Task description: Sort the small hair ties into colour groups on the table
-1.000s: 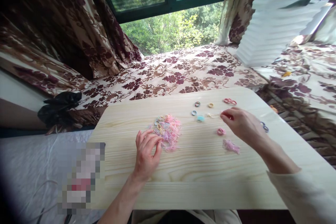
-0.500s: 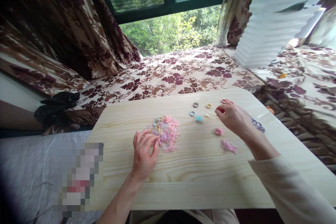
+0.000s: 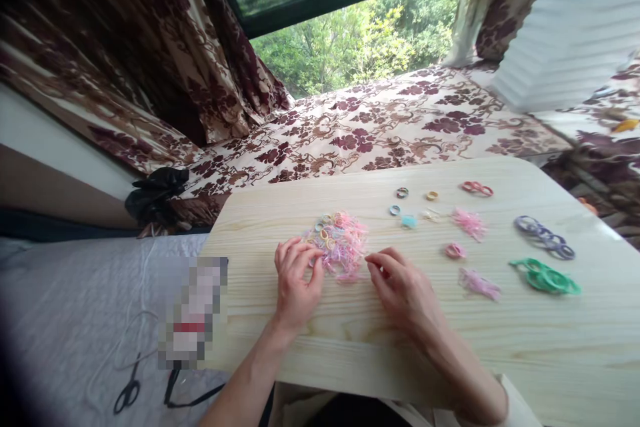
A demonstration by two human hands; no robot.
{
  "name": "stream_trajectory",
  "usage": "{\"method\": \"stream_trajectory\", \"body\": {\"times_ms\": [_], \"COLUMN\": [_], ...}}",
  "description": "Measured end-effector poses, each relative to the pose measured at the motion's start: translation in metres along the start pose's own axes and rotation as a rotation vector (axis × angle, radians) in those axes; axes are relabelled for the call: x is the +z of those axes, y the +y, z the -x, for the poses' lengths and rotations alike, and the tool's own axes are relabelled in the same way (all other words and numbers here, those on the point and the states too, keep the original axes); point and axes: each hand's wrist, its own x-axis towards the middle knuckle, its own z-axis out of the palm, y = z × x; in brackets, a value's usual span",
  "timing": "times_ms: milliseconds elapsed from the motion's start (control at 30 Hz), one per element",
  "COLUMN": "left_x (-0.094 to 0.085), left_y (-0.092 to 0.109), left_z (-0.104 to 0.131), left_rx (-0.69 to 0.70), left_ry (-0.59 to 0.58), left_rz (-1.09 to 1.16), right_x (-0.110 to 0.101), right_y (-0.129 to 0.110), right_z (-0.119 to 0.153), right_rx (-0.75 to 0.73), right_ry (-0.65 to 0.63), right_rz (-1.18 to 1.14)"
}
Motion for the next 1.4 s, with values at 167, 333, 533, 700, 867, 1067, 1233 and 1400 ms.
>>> {"method": "stream_trajectory", "body": {"times_ms": [167, 333, 533, 700, 867, 1067, 1233, 1400], "left_x": [-0.002, -0.009, -0.013, -0.014, -0.014, -0.015, -0.016, -0.016], "left_y": [0.001, 0.0, 0.002, 0.004, 0.002, -0.001, -0.001, 0.005], "left_z": [-0.001, 0.002, 0.004, 0.003, 0.005, 0.005, 0.003, 0.001], "left_rx": [-0.008, -0.006, -0.025, -0.027, -0.033, -0.011, 0.036, 0.123], "left_ry": [0.012, -0.073, -0.212, -0.261, -0.26, -0.243, -0.252, -0.247], "left_rz": [0.01, 0.031, 0.007, -0.021, -0.032, -0.056, -0.067, -0.039], "right_x": [0.007, 0.007, 0.007, 0.007, 0.008, 0.007, 0.007, 0.007], "right_y": [0.006, 0.009, 0.009, 0.009, 0.008, 0.009, 0.007, 0.005], "right_z": [0.003, 0.003, 0.003, 0.003, 0.003, 0.004, 0.003, 0.005], "right_rx": [-0.048, -0.058, -0.074, -0.084, -0.089, -0.073, -0.089, -0.148], "right_ry": [0.038, 0.036, 0.036, 0.048, 0.041, 0.019, 0.035, 0.056], "right_rz": [0.0, 0.017, 0.012, 0.033, 0.034, 0.045, 0.037, 0.02]}}
